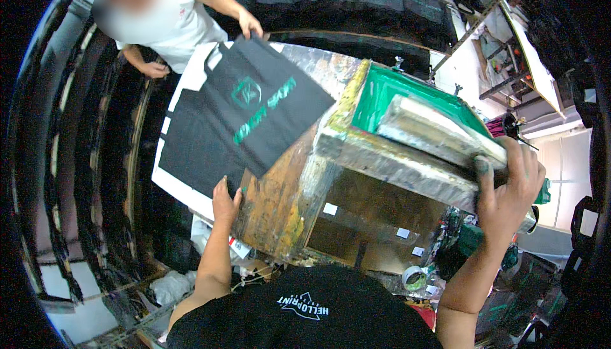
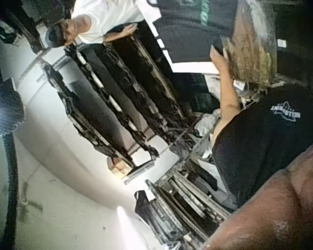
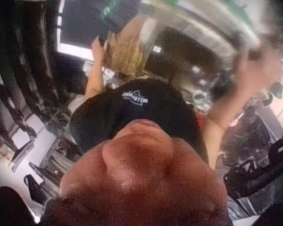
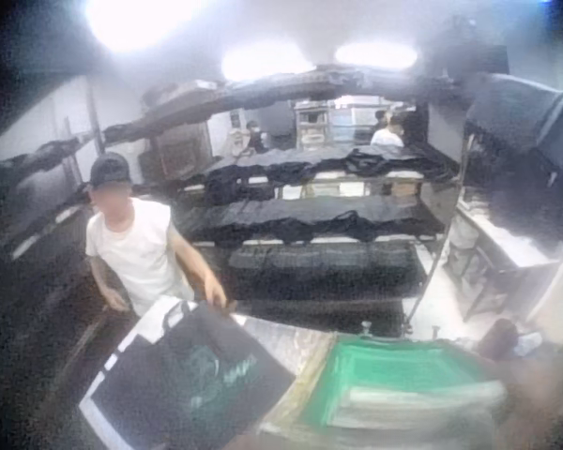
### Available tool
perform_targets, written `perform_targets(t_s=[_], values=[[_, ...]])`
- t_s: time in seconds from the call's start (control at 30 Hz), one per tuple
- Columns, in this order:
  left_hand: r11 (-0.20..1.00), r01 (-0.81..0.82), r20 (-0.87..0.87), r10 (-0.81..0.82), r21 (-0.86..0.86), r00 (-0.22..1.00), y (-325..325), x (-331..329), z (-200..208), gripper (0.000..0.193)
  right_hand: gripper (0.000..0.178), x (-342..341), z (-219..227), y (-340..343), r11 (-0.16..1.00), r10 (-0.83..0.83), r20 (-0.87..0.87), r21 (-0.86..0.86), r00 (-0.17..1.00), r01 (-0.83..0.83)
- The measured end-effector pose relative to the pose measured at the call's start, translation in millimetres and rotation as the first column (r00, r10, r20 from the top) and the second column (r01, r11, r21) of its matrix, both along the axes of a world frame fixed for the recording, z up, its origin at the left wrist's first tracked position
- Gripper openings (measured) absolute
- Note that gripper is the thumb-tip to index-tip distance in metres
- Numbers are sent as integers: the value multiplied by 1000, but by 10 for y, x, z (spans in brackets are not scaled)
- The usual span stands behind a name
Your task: The person performs screen printing on black tote bags by placing each bag onto a platform, lowering a screen over it, and using a squeegee to apply green ink through the mesh.
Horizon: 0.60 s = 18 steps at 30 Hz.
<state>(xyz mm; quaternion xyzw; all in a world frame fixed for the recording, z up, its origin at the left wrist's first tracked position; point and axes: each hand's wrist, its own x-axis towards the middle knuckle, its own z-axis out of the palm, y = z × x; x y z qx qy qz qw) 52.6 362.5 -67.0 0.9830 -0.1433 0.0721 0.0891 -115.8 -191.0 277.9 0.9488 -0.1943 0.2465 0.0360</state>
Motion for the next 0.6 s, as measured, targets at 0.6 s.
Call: perform_targets(t_s=[0.6], values=[[932,307,-243,-258,194,935,-365,642,511,24,44,-139,-232,-12,994,18,63,-112,998,-11]])
